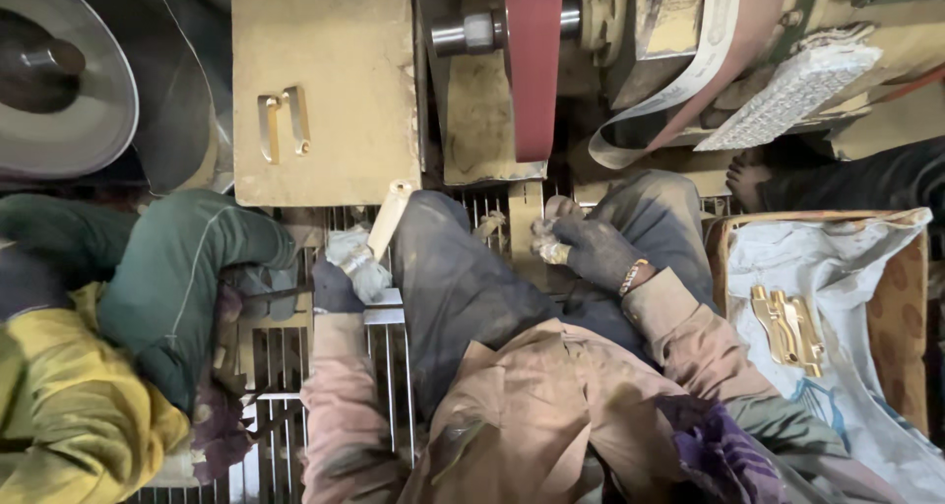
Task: The person sits on the floor and uses a belt sander to polish small brass-colored metal handles. They hold each handle with a cloth, press it against the moving belt, and wipe it before placing it on a nearby wooden board.
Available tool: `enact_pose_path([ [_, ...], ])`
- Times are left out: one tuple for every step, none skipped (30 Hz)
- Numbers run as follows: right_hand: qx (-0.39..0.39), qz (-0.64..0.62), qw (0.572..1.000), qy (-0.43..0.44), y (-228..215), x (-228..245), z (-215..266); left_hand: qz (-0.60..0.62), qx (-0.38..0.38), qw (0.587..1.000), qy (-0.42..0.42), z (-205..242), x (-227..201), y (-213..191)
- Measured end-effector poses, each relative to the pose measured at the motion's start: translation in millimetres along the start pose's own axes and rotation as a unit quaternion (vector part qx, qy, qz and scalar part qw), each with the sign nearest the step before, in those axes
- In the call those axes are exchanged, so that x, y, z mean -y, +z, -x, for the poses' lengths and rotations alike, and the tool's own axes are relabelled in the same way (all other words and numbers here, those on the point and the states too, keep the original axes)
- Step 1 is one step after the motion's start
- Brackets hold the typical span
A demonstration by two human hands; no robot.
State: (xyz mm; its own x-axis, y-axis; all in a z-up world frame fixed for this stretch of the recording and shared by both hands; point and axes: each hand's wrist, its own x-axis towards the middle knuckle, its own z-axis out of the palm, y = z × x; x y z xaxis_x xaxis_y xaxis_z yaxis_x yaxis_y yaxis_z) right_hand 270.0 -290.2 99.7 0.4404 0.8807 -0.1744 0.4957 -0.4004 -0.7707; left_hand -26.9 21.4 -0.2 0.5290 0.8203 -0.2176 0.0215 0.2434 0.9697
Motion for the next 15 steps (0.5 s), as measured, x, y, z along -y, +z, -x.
enact_pose_path([
  [-0.003, 0.011, 1.000, -0.001, 0, 2, 2, -0.067, 0.063, 0.990, 0.103, 4, -1, 2],
  [-0.008, 0.023, 1.000, 0.000, 0, 5, 4, -0.132, 0.126, 0.962, 0.204, 6, -2, 6],
  [0.006, 0.007, 1.000, -0.002, -2, 7, 4, -0.194, 0.187, 0.914, 0.302, 9, -3, 11],
  [0.019, -0.010, 1.000, -0.002, -3, 9, 5, -0.169, 0.202, 0.921, 0.288, 14, -4, 17],
  [0.033, -0.028, 0.999, -0.002, -4, 10, 5, -0.143, 0.217, 0.926, 0.273, 23, -4, 26],
  [0.035, -0.065, 0.997, -0.013, -5, 13, 7, -0.116, 0.233, 0.930, 0.259, 30, -5, 36],
  [0.037, -0.103, 0.994, -0.024, -5, 15, 8, -0.114, 0.265, 0.931, 0.224, 33, -8, 46],
  [0.038, -0.141, 0.989, -0.035, -6, 17, 11, -0.111, 0.296, 0.930, 0.188, 36, -11, 58],
  [0.053, -0.140, 0.988, -0.035, -6, 19, 14, -0.108, 0.327, 0.926, 0.152, 41, -14, 70],
  [0.066, -0.140, 0.987, -0.037, -8, 20, 16, -0.085, 0.337, 0.928, 0.133, 46, -18, 83],
  [0.079, -0.139, 0.986, -0.039, -10, 21, 17, -0.063, 0.346, 0.929, 0.114, 52, -21, 95],
  [0.075, -0.143, 0.986, -0.043, -11, 22, 20, -0.040, 0.354, 0.930, 0.094, 57, -25, 106],
  [0.071, -0.146, 0.986, -0.047, -12, 23, 22, -0.031, 0.353, 0.930, 0.101, 61, -29, 115],
  [0.067, -0.151, 0.985, -0.051, -14, 24, 24, -0.022, 0.352, 0.930, 0.107, 64, -33, 122],
  [0.048, -0.152, 0.986, -0.049, -16, 25, 27, -0.013, 0.350, 0.930, 0.113, 66, -37, 128],
])
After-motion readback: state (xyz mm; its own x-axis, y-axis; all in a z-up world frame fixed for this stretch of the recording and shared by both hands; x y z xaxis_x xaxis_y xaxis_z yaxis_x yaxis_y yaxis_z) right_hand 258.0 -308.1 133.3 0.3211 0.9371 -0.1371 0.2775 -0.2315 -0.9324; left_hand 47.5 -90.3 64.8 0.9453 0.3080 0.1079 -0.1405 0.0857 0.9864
